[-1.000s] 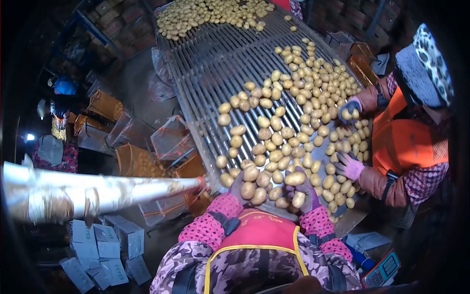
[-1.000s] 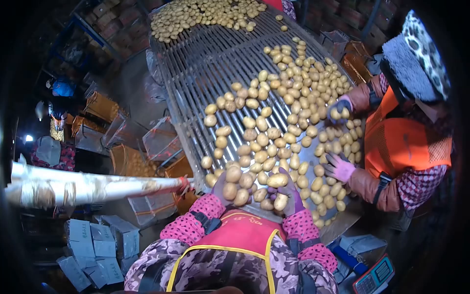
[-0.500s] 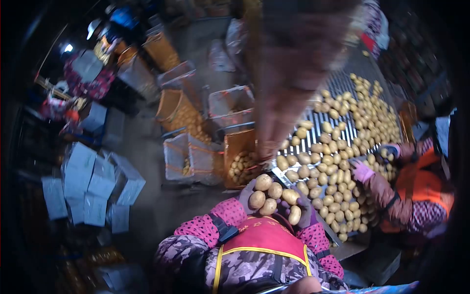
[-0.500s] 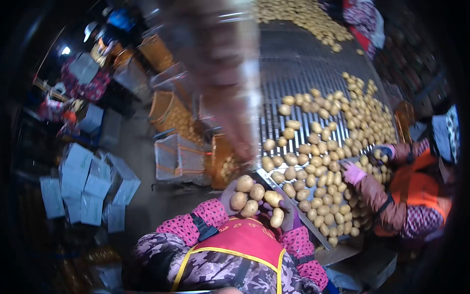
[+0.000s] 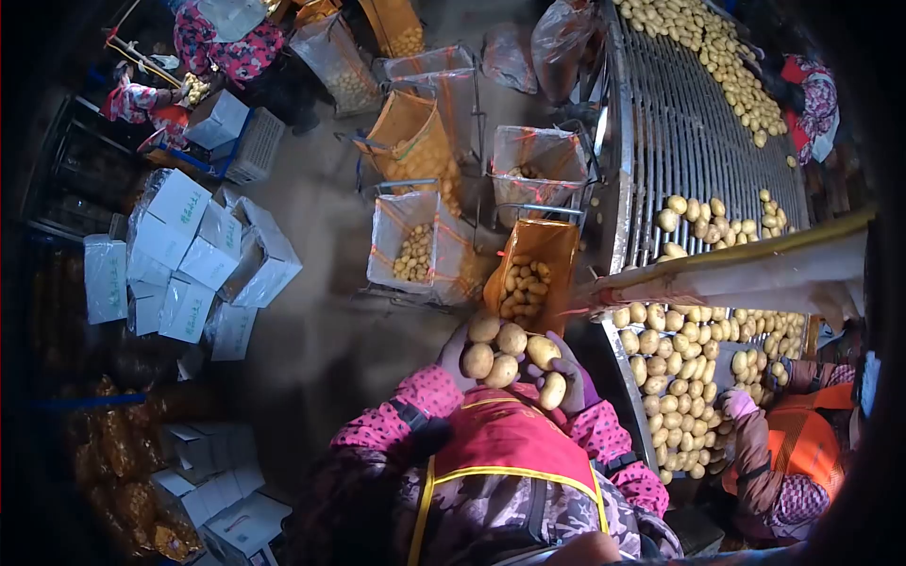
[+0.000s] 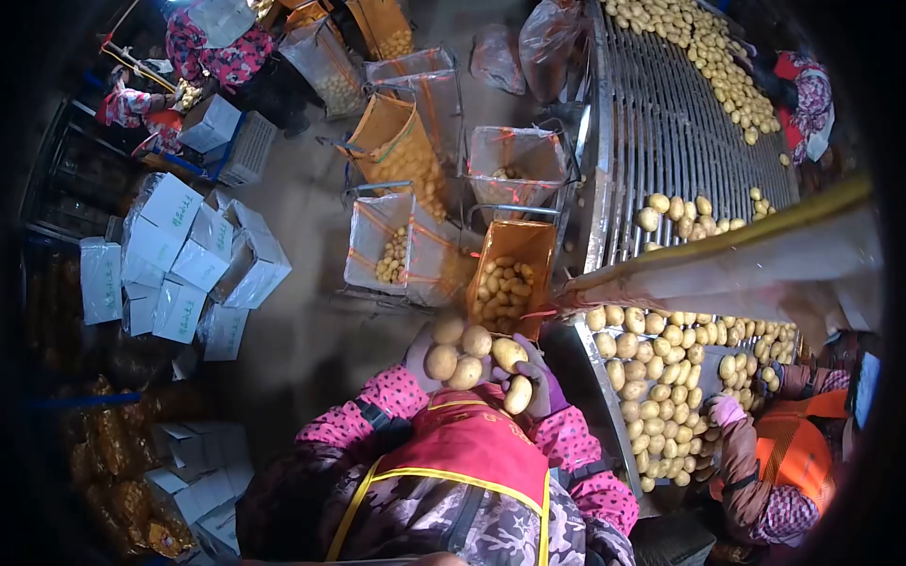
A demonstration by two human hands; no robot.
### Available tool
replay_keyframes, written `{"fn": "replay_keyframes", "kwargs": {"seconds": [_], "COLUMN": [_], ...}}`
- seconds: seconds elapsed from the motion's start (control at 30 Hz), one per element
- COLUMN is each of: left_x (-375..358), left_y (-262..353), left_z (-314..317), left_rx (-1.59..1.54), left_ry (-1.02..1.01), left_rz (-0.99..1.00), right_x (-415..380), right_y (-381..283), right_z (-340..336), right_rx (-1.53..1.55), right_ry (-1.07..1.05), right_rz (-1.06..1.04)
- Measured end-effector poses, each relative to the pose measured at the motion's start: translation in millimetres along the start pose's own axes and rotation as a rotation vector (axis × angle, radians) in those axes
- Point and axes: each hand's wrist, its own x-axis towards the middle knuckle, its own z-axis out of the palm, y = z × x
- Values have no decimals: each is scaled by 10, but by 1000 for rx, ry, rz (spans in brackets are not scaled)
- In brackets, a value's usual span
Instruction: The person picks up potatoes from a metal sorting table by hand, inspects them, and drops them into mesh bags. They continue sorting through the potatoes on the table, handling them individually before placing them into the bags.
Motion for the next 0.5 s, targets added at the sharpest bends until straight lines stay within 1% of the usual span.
{"fn": "replay_keyframes", "kwargs": {"seconds": [0.07,0.13,0.2,0.27,0.3,0.37,0.4,0.47,0.5], "left_x": [116,238,361,436,476,526,538,606,641], "left_y": [101,253,326,293,264,282,328,302,222], "left_z": [-17,16,232,174,-97,-381,-450,-447,-446], "left_rx": [1,37,44,43,47,97,144,119,45], "left_ry": [60,155,267,264,194,182,239,168,42], "left_rz": [-36,-162,-264,-281,-259,-267,-297,-315,-300], "right_x": [66,75,75,80,100,135,151,181,210], "right_y": [11,-15,-35,-48,-45,-42,-47,-91,-113], "right_z": [40,58,56,20,-30,-89,-106,-104,-90], "right_rx": [48,81,94,113,125,147,156,164,164], "right_ry": [24,57,51,29,9,-18,-25,-34,-36], "right_rz": [-2,-1,-11,-29,-41,-66,-80,-102,-108]}}
